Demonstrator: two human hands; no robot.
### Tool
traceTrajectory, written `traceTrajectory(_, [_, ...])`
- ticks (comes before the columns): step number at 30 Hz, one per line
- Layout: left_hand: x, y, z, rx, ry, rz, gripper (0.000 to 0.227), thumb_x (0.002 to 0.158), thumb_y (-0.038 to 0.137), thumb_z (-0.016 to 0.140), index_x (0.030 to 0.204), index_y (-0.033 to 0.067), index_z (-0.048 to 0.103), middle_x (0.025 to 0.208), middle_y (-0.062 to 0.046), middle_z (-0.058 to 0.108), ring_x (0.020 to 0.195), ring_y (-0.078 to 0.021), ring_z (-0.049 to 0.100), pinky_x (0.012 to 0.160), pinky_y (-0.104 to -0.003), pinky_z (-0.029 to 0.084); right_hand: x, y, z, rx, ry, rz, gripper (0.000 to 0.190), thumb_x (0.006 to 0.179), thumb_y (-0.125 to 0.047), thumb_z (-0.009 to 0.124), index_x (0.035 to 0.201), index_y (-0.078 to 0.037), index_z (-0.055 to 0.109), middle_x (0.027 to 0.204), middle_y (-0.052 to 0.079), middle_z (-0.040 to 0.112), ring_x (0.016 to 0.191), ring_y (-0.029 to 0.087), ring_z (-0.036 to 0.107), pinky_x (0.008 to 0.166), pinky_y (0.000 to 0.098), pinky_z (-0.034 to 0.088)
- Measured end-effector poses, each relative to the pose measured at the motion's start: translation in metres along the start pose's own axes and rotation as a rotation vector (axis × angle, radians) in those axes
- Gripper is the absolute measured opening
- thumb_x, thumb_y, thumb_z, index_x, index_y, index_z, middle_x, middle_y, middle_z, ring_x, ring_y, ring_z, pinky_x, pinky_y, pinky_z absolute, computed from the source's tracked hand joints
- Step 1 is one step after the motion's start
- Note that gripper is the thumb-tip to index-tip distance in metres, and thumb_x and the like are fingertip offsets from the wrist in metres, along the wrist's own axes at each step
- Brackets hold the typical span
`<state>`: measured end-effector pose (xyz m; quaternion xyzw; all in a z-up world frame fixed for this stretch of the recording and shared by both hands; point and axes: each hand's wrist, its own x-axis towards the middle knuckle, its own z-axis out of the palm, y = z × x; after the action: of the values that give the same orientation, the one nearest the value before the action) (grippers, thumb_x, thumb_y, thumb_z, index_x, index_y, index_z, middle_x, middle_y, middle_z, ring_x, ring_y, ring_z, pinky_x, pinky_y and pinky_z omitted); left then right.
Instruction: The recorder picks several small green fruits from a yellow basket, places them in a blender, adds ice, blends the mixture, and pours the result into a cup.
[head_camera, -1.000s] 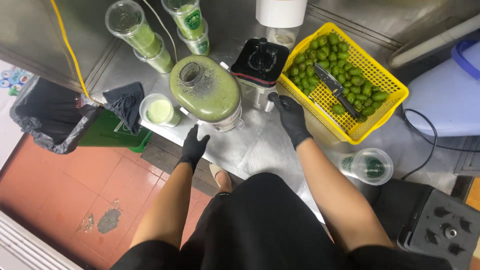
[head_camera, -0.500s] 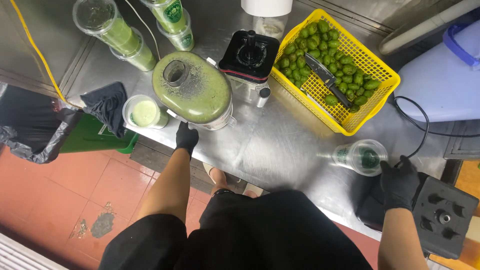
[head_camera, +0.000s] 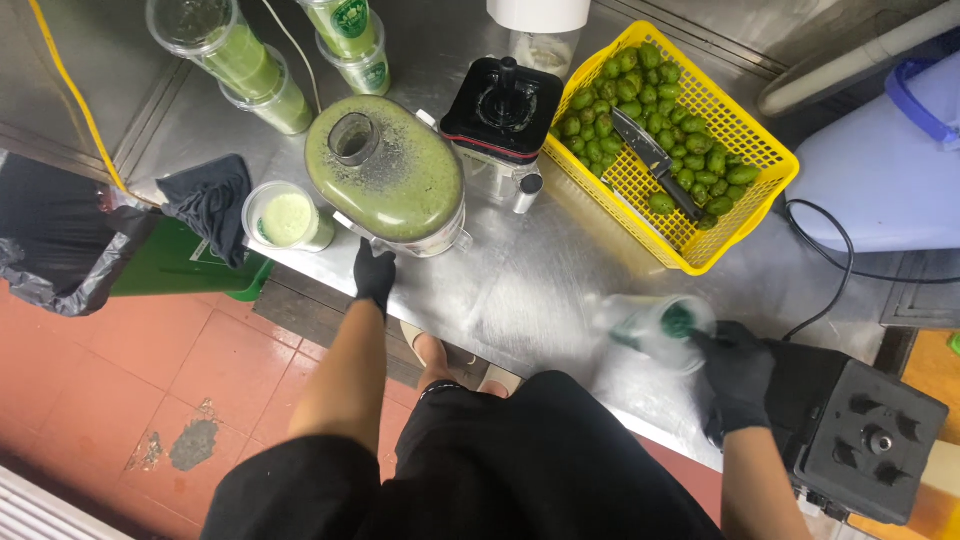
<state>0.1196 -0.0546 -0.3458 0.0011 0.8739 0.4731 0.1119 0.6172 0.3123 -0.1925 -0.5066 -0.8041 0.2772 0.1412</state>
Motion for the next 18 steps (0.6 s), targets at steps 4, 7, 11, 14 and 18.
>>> traceTrajectory(4, [-0.07,0.011,0.016,0.019,-0.14,-0.002,0.035,0.101,0.024,0.058,0.123,0.0004,0.072,0.118,-0.018,0.075,0.113,-0.0297,0.07,0.101,-0.038,0.051,-0.033,-0.051,0.03,0.519,-0.424,0.043,0.01,0.087,-0.008,0.075,0.095,-0.003,0.077,0.082,0.004,0.077,0.072,0.012,0.072,0.064,0.0302,0.057])
traceTrajectory(7, [-0.137,0.09,0.003,-0.486,-0.943,0.171,0.043,0.098,0.018,0.054,0.133,-0.0031,0.068,0.135,-0.015,0.07,0.122,-0.026,0.064,0.108,-0.037,0.048,-0.078,-0.103,0.054,0.609,-0.605,-0.114,0.014,0.086,-0.01,0.074,0.097,-0.002,0.076,0.086,0.005,0.079,0.078,0.013,0.074,0.072,0.0293,0.059])
traceTrajectory(11, [-0.193,0.155,-0.027,-0.361,-1.324,0.29,0.06,0.095,0.02,0.053,0.152,0.0004,0.047,0.155,-0.012,0.051,0.143,-0.0233,0.048,0.12,-0.035,0.035,-0.1,-0.176,0.05,0.356,-0.725,-0.201,0.019,0.088,-0.018,0.076,0.099,-0.003,0.076,0.087,0.008,0.079,0.077,0.014,0.074,0.072,0.0306,0.058])
traceTrajectory(14, [-0.201,0.176,-0.05,-0.29,-1.471,0.286,0.073,0.093,0.025,0.062,0.157,0.0017,0.036,0.157,-0.014,0.048,0.144,-0.0235,0.045,0.119,-0.035,0.034,-0.075,-0.128,0.084,0.283,-0.868,-0.125,0.024,0.092,-0.022,0.072,0.107,-0.004,0.077,0.092,0.009,0.08,0.08,0.016,0.075,0.076,0.0306,0.058])
traceTrajectory(18, [-0.217,0.186,-0.082,-0.179,-1.633,0.176,0.097,0.089,0.033,0.073,0.165,0.0053,0.021,0.153,-0.018,0.05,0.139,-0.0248,0.047,0.117,-0.036,0.036,-0.013,0.008,0.09,0.393,-0.603,-0.387,0.03,0.095,-0.008,0.057,0.121,0.0,0.07,0.113,0.012,0.076,0.104,0.02,0.071,0.092,0.0329,0.054])
